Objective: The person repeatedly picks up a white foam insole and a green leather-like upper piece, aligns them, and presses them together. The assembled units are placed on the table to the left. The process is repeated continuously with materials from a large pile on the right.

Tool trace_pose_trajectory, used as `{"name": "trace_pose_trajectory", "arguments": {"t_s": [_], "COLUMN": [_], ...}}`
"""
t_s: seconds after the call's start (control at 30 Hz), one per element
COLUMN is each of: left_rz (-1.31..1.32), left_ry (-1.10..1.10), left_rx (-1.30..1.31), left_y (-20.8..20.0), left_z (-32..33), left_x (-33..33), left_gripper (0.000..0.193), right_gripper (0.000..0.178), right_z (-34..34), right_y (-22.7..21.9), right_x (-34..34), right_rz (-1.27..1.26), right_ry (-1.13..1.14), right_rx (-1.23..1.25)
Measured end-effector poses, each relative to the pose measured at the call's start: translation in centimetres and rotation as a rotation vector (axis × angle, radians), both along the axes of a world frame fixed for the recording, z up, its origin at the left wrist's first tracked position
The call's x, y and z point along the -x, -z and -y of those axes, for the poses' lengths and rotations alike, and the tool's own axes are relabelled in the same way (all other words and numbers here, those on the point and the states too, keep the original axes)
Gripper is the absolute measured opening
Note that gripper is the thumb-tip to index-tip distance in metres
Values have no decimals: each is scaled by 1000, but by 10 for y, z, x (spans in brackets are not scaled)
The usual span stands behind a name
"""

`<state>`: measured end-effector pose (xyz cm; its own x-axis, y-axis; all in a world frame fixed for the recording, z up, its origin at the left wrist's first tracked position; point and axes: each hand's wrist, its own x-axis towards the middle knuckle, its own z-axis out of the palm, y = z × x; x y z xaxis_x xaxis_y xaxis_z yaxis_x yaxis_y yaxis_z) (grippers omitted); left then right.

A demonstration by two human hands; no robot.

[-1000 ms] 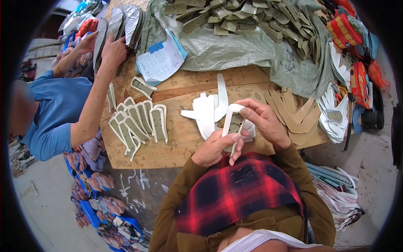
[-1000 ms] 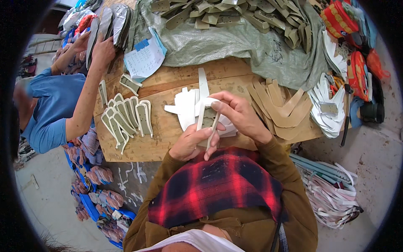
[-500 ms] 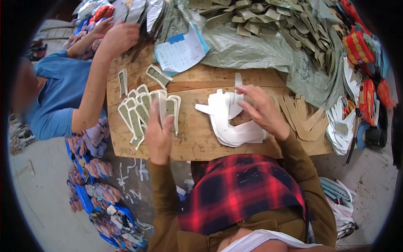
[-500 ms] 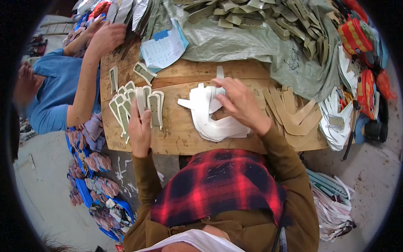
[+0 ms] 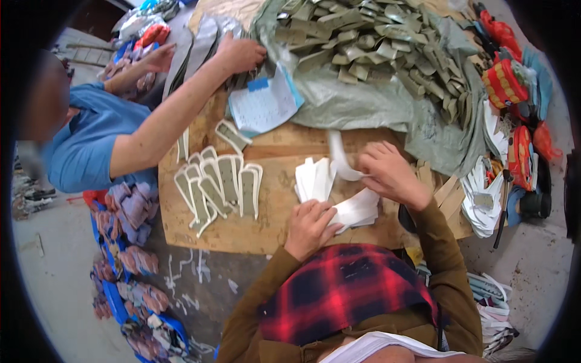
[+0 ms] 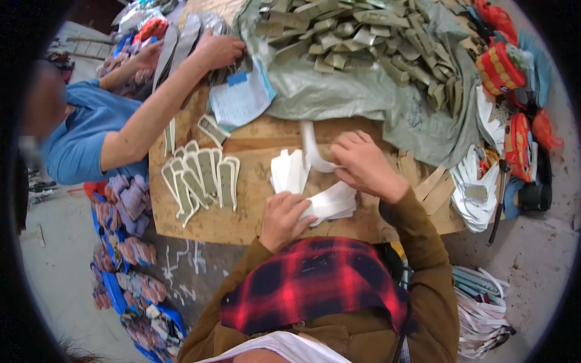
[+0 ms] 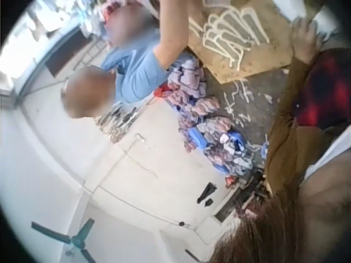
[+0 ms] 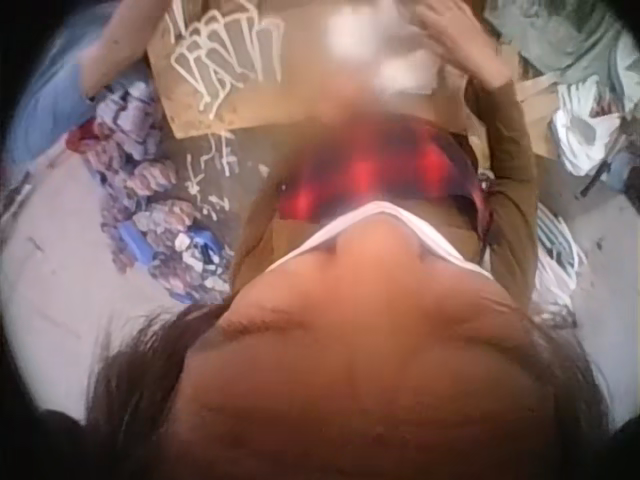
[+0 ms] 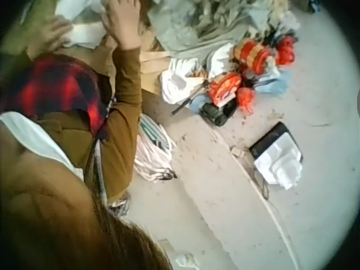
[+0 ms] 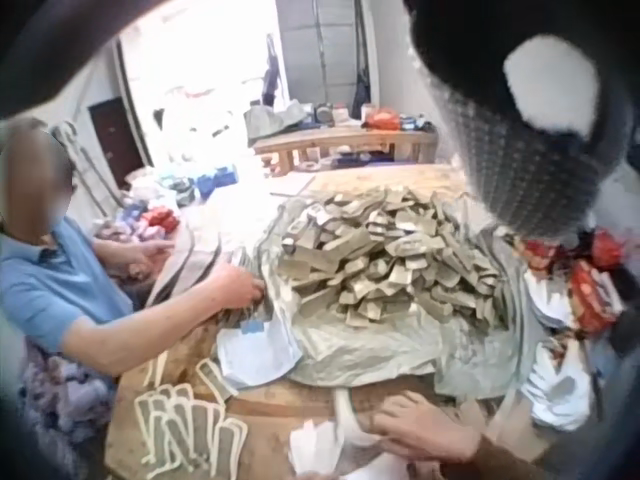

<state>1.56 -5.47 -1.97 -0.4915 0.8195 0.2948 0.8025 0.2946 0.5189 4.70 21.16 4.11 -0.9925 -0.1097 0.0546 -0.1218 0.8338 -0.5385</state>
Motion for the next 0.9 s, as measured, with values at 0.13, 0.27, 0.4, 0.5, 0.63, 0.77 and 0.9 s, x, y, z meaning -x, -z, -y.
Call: {"name": "trace_pose_trajectory", "arguments": {"t_s": [0.13, 0.27, 0.4, 0.5, 0.63, 0.77, 0.9], "left_rz": [66, 1294, 1484, 1514, 1521, 1610, 1679], "left_ry": [-9, 21, -190, -191, -359, -354, -338], "left_rx": [-101, -363, -594, -630, -766, -802, -867], "left_y": [-31, -34, -55, -50, -71, -70, -66], "left_z": [-11, -36, -65, -51, -33, -19, -11], "left_x": [5, 16, 22, 36, 50, 54, 48], "left_gripper": [46, 37, 33, 27, 35, 35, 35], "right_gripper": [25, 31, 27, 15, 41, 28, 18], "right_z": [-15, 17, 13, -26, -92, -143, -125], "right_y": [-51, -54, -53, -47, -14, 28, 13], "right_x": [-15, -14, -3, 39, 133, 176, 164], "right_rz": [180, 126, 50, -121, -570, -493, -502], "right_ry": [169, 8, -83, 20, 316, 224, 505], "right_rx": [377, 460, 341, 410, -438, -434, -5]}}
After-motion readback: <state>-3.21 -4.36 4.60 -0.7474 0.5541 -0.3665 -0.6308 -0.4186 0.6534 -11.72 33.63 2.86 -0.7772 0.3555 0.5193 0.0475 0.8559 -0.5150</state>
